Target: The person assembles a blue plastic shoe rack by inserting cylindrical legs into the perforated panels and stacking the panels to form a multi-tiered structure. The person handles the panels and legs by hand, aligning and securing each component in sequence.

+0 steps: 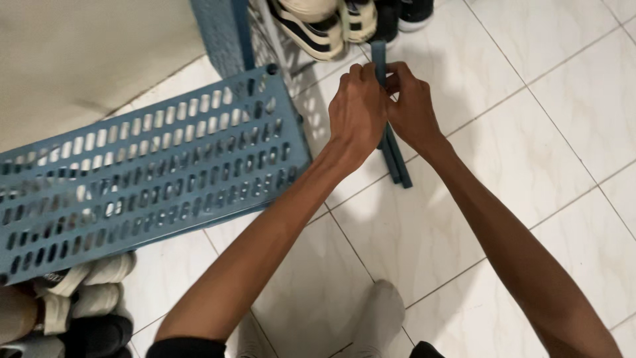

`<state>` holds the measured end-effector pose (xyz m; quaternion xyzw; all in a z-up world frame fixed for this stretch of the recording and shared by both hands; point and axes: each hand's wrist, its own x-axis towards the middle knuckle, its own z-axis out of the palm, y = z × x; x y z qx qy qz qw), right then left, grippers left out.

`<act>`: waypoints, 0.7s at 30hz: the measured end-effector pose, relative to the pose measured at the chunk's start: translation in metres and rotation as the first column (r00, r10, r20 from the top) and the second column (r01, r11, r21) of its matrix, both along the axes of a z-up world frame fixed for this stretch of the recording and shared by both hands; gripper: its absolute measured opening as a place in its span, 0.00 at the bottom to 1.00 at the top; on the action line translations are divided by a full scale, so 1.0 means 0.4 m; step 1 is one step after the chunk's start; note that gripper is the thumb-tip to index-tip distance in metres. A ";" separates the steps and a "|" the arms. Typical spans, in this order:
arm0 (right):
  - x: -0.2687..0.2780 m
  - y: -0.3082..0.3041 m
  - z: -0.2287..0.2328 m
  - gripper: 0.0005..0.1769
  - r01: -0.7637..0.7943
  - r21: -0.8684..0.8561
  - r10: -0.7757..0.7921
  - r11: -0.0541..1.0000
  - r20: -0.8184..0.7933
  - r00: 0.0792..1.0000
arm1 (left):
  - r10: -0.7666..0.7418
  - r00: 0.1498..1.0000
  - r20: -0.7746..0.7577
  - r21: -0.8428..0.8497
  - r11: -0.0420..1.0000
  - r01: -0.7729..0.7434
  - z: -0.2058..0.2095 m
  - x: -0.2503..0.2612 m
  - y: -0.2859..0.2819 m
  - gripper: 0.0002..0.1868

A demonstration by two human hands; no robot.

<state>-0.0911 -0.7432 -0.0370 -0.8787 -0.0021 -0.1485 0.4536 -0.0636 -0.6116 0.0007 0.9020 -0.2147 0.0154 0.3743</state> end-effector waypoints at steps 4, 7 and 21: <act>0.003 0.079 0.074 0.16 0.014 -0.056 -0.017 0.998 -0.058 0.998 | 0.001 0.991 0.136 0.041 0.999 -0.007 0.056 0.033 0.113 0.17; 0.008 0.143 0.124 0.15 0.012 -0.053 -0.013 0.999 -0.029 0.999 | -0.005 0.971 0.237 0.057 0.998 -0.008 0.071 0.062 0.212 0.15; 0.102 0.453 0.268 0.17 0.096 -0.034 -0.082 0.995 0.286 0.955 | -0.146 0.988 -0.059 -0.205 0.970 0.131 0.108 0.105 0.455 0.12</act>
